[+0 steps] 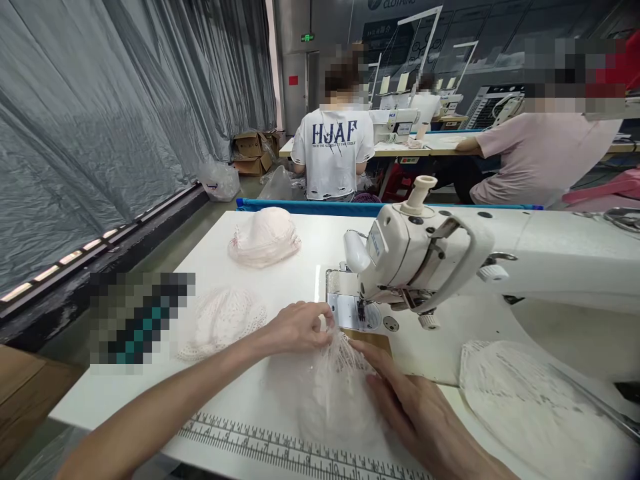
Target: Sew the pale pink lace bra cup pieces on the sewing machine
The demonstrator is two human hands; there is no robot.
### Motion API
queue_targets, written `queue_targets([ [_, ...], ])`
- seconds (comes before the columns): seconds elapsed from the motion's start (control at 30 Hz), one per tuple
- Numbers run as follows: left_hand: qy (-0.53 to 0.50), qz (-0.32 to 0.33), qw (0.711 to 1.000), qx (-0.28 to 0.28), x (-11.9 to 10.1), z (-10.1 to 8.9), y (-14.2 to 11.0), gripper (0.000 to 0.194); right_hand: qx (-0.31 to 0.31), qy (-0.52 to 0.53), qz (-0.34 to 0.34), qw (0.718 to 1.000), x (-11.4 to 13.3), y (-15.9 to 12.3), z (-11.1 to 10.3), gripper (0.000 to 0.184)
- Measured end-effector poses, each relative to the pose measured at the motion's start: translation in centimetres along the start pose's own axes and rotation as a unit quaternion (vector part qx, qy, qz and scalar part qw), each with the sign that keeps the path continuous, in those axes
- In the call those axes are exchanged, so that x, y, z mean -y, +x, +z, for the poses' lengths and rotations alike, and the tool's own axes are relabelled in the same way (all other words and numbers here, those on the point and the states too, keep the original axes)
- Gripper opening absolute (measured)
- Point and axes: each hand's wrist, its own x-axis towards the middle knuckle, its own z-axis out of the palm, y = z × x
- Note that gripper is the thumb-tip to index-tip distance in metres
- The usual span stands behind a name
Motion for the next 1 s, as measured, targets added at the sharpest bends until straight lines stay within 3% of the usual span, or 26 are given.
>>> queue_targets([
  [0.23,0.029,-0.005,1.000,0.002,0.1,0.2,0.4,0.027,0.029,-0.043,-0.064,0.997,-0.5,-0.2,0.2,0.038],
  [0.37,0.052,0.000,0.998,-0.032,0.3,0.9,0.4,0.025,-0.015,-0.109,-0.071,0.991,-0.8,0.0,-0.1,0.032],
  [0.53,0.057,-0.004,0.998,-0.035,0.5,1.3,0.5,0.024,-0.061,-0.163,-0.085,0.981,0.1,1.3,-1.7,0.028],
  [0.73,0.075,-0.015,0.996,-0.044,-0.1,2.1,0.3,0.024,-0.087,-0.158,-0.198,0.964,0.7,2.3,0.0,0.023],
  [0.83,0.096,-0.013,0.994,-0.057,-0.7,2.9,0.7,0.026,-0.063,-0.197,-0.176,0.962,-0.1,1.9,0.2,0.021],
  [1.0,0.120,-0.012,0.990,-0.071,-2.2,3.8,2.1,0.035,-0.029,-0.216,-0.145,0.965,-2.4,2.1,-1.6,0.020],
])
